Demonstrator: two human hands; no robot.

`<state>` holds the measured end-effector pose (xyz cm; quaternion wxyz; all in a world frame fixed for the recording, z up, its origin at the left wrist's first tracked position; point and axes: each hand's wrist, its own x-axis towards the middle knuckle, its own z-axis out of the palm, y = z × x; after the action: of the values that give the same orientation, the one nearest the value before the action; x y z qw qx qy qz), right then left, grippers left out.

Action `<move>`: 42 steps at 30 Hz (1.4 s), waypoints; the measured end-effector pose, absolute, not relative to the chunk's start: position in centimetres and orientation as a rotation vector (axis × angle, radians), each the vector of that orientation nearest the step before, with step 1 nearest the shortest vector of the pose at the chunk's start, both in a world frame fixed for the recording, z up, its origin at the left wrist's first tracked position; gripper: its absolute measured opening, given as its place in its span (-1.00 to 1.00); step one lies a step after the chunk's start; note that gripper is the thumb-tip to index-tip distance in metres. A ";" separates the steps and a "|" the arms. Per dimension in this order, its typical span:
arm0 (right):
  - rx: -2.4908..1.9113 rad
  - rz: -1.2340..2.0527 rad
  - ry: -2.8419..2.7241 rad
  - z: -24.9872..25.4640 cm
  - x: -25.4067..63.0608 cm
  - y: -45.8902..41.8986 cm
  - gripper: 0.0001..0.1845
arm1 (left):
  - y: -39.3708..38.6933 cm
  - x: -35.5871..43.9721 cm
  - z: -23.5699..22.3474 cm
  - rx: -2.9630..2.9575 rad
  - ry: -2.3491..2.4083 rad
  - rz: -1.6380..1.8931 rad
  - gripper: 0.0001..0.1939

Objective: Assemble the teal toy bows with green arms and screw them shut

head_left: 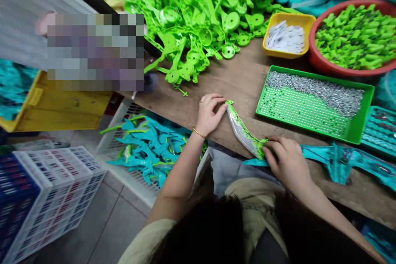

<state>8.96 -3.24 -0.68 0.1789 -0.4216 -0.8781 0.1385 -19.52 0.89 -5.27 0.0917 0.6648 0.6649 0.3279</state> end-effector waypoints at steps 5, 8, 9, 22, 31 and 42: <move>-1.189 0.401 -2.451 -0.7 8.7 -3.4 -0.87 | -1.4 -16.7 -2.7 2.064 1.896 1.056 -0.77; -1.209 0.426 -2.440 -0.7 8.9 -3.5 -0.85 | -4.1 -13.4 -0.9 2.279 1.529 0.916 -0.79; -1.216 0.428 -2.437 -0.7 9.1 -3.5 -0.83 | -5.0 -12.5 -0.5 2.331 1.451 0.856 -0.77; -1.238 0.433 -2.401 -0.3 10.4 -3.3 -0.92 | -6.4 -10.9 -1.4 2.622 1.539 0.730 -0.67; -1.187 0.348 -2.385 -1.3 8.3 -3.2 -0.93 | -6.1 -10.6 -0.9 2.635 1.536 0.605 -0.63; -1.291 0.254 -2.412 -1.3 7.2 -2.9 -0.95 | -6.3 -10.7 -0.7 2.628 1.512 0.522 -0.66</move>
<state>7.18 -2.89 -1.32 0.1958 -0.4610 -0.8608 0.0905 -10.75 -6.25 -0.68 0.0325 0.8538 0.4911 0.1697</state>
